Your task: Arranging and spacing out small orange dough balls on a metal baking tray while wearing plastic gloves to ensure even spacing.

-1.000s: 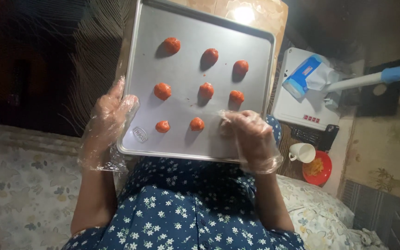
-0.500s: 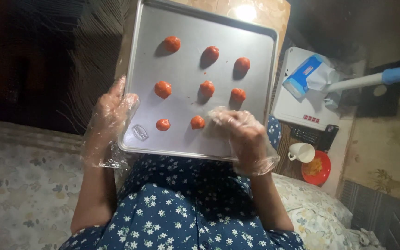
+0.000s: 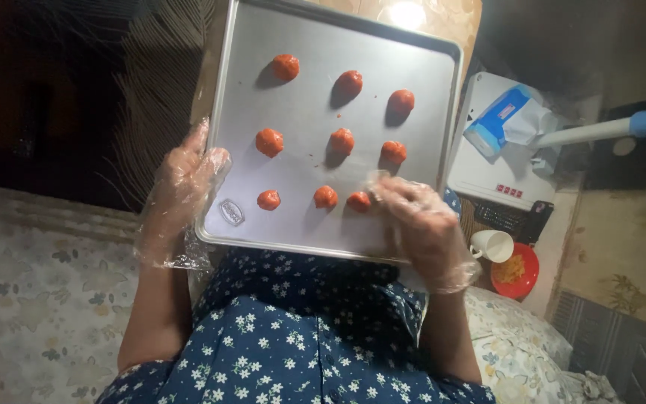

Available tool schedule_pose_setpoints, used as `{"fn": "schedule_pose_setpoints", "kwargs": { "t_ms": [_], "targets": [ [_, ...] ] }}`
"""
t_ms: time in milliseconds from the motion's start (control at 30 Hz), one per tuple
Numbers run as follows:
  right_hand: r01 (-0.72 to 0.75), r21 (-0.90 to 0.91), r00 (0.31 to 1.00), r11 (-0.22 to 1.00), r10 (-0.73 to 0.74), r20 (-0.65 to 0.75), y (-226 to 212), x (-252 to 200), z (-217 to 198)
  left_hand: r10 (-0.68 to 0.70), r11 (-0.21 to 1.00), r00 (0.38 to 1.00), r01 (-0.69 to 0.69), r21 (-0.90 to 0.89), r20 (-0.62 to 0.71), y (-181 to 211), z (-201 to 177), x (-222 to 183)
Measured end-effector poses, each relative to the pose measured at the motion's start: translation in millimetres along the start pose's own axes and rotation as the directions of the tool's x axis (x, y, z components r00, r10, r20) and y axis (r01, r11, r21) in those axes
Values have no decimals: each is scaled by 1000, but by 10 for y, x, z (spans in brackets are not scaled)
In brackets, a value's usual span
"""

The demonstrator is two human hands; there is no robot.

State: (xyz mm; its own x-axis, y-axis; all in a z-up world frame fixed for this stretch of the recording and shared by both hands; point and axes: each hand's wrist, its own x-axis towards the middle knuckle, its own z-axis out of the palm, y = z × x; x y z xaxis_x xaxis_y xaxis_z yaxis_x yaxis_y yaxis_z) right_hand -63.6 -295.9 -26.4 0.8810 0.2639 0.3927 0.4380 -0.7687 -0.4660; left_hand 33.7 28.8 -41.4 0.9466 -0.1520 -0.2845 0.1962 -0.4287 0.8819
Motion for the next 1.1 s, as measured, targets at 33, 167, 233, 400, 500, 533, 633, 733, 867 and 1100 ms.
{"fn": "schedule_pose_setpoints", "kwargs": {
  "t_ms": [33,167,233,400,500,533,633,733,867,1100],
  "targets": [
    [-20,10,1000,1000,20,2,-60,34,-59,13,1000,1000,-13,10,13,-44,-10,6],
    [148,-196,985,969,-126,118,-238,156,-33,113,994,993,-113,2,19,-199,-1,131],
    [140,-171,985,975,-120,123,-130,38,94,72,997,997,-71,-14,34,-172,-22,74],
    [106,-243,993,964,-91,73,-171,70,61,7,999,999,-6,-34,46,88,-36,-42],
    [17,-160,1000,987,-18,-7,-119,-39,61,-21,999,999,22,-34,30,148,-26,-52],
    [5,-155,1000,988,-6,-2,-149,-30,33,1,1000,1000,-1,-20,19,75,-15,-21],
    [-24,-53,1000,998,24,4,-149,-9,-89,4,1000,1000,-4,12,31,26,-29,7],
    [-68,70,998,995,68,-3,-127,-84,-185,16,1000,998,-16,11,55,-88,-29,22],
    [27,-79,998,997,-32,-60,-67,-109,-108,40,999,999,-40,2,36,-80,-35,25],
    [-19,15,996,1000,21,-85,-103,-15,-207,69,998,997,-69,-12,23,-143,-43,3]
  ]
}}
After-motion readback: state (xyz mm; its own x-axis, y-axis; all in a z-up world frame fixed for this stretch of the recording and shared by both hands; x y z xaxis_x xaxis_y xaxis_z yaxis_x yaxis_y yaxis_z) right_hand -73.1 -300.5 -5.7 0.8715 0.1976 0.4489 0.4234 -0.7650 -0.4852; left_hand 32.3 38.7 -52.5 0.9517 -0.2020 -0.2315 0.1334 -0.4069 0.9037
